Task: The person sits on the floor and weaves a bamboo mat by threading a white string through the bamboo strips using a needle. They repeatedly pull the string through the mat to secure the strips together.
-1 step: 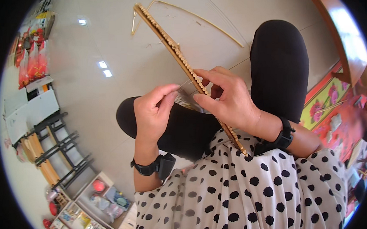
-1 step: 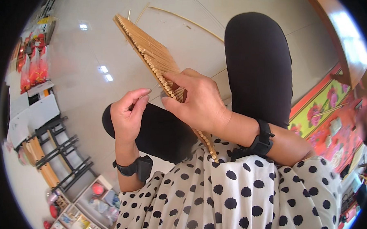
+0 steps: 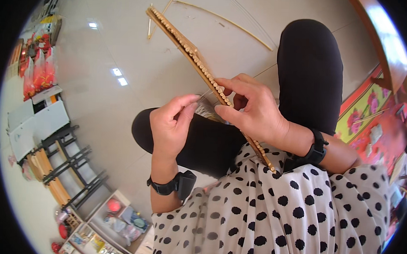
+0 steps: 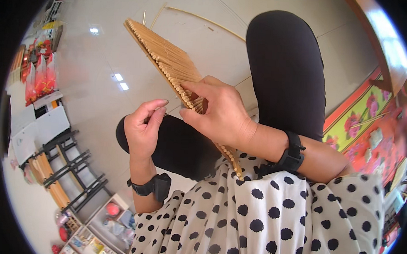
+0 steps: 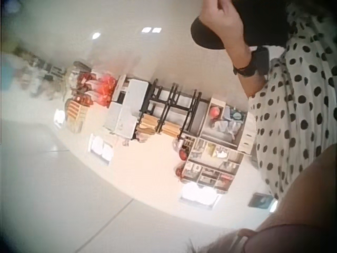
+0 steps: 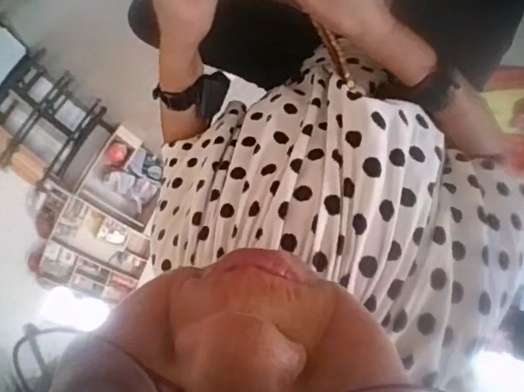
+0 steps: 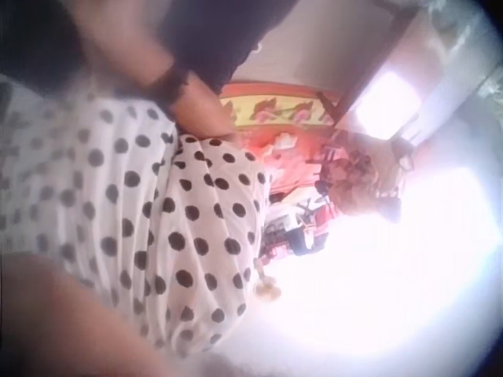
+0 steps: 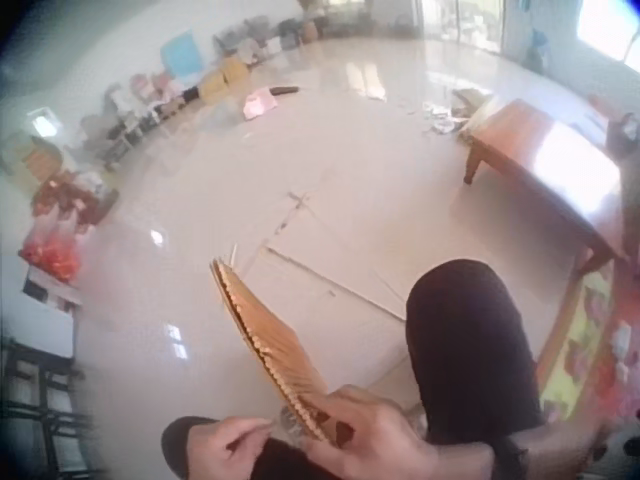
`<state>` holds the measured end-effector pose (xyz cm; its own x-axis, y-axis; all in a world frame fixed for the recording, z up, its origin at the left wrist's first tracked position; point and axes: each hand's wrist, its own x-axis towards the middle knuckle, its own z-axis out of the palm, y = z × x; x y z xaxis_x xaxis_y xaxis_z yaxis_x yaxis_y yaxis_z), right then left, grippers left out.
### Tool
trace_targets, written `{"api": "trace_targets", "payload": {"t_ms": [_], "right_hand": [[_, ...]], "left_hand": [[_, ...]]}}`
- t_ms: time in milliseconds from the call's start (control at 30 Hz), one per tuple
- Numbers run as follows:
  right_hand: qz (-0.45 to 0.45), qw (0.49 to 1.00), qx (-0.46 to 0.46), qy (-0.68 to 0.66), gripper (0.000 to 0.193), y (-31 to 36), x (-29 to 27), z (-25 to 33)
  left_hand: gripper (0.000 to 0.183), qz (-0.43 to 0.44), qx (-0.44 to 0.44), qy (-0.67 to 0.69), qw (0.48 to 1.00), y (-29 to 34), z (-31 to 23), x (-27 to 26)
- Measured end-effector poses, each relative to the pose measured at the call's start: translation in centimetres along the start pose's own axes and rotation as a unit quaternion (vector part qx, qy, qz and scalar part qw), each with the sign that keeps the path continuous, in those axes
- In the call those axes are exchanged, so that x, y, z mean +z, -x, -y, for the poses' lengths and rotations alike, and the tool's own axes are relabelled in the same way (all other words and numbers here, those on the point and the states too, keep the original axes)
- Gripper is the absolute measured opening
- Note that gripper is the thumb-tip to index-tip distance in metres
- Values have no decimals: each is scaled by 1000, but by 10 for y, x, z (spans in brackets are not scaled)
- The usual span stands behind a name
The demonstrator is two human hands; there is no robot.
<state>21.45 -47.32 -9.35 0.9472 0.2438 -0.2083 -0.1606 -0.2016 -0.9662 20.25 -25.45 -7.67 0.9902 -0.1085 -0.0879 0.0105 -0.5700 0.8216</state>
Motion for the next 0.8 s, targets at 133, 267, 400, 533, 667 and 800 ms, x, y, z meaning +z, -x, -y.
{"api": "trace_targets", "payload": {"t_ms": [133,267,400,533,667,800], "right_hand": [[-8,995,-23,-97,48,4,13,-15],[4,990,-50,-128,49,3,17,-22],[13,991,-62,-117,50,1,18,-19],[14,992,-78,-99,50,0,18,-22],[24,991,-91,-95,50,0,18,-23],[31,991,-97,-92,50,-2,19,-26]], "left_hand": [[11,0,-27,-12,1000,6,-4,-4],[11,-21,-3,-46,999,11,-6,-3],[11,-41,12,-47,998,15,-5,0],[11,-53,22,-32,998,12,-4,5],[9,-55,27,-31,998,8,-5,11],[7,-45,-30,-35,998,6,-12,14]]}}
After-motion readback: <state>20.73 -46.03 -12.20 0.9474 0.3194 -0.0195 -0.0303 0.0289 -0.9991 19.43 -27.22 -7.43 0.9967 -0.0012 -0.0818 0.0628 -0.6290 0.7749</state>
